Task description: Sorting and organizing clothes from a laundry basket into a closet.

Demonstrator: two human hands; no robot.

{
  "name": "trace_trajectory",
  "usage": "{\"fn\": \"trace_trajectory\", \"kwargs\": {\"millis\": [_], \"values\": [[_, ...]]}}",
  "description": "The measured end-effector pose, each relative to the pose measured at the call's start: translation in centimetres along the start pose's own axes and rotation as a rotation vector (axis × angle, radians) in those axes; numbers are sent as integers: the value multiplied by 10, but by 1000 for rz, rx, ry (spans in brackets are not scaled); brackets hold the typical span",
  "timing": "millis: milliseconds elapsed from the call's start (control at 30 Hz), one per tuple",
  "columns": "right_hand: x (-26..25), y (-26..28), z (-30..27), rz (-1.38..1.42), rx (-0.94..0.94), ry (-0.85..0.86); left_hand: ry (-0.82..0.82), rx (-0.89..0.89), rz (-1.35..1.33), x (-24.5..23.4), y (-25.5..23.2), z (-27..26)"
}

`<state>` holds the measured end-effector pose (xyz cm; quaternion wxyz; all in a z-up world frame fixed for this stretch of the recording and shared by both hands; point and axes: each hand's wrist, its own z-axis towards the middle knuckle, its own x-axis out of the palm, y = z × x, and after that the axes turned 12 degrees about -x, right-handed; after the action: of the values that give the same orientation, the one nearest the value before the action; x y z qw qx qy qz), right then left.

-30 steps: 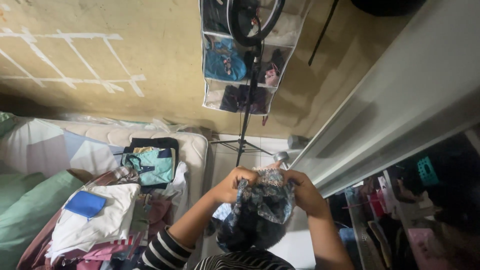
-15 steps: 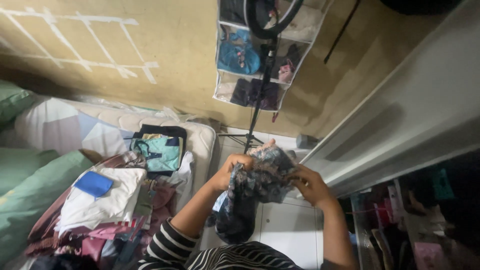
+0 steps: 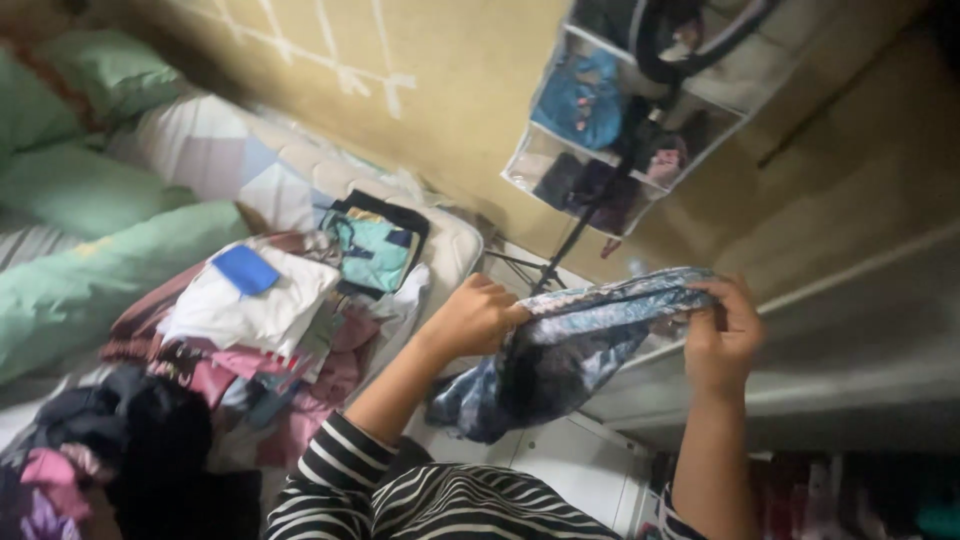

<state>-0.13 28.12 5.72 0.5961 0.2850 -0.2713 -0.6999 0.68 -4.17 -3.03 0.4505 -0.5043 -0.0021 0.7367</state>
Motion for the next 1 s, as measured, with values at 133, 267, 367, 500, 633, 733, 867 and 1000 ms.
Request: {"fn": "trace_trajectory", "kwargs": {"millis": [133, 267, 367, 500, 633, 733, 867, 1000], "values": [[38, 32, 21, -23, -201, 117, -151, -307, 508, 47, 32, -38], [44, 38, 37, -125, -448, 171, -100, -886, 572, 57, 65, -65], [42, 46, 45, -101, -532, 155, -111, -1151, 295, 59, 105, -84], [26, 37, 58, -253, -528, 113, -214, -1253, 202, 23, 119, -102], [-4, 7, 71, -307, -469, -75, -285, -1442, 372, -29, 132, -137], [-16, -7, 69, -320, -422, -126, -357, -1448, 371, -57, 137, -159], [-11, 3, 54, -444, -345, -153, -544, -1397, 284, -53, 188, -196], [-58, -29, 25, -753, 231, -300, -682, -1210, 310, -68, 222, -215]]}}
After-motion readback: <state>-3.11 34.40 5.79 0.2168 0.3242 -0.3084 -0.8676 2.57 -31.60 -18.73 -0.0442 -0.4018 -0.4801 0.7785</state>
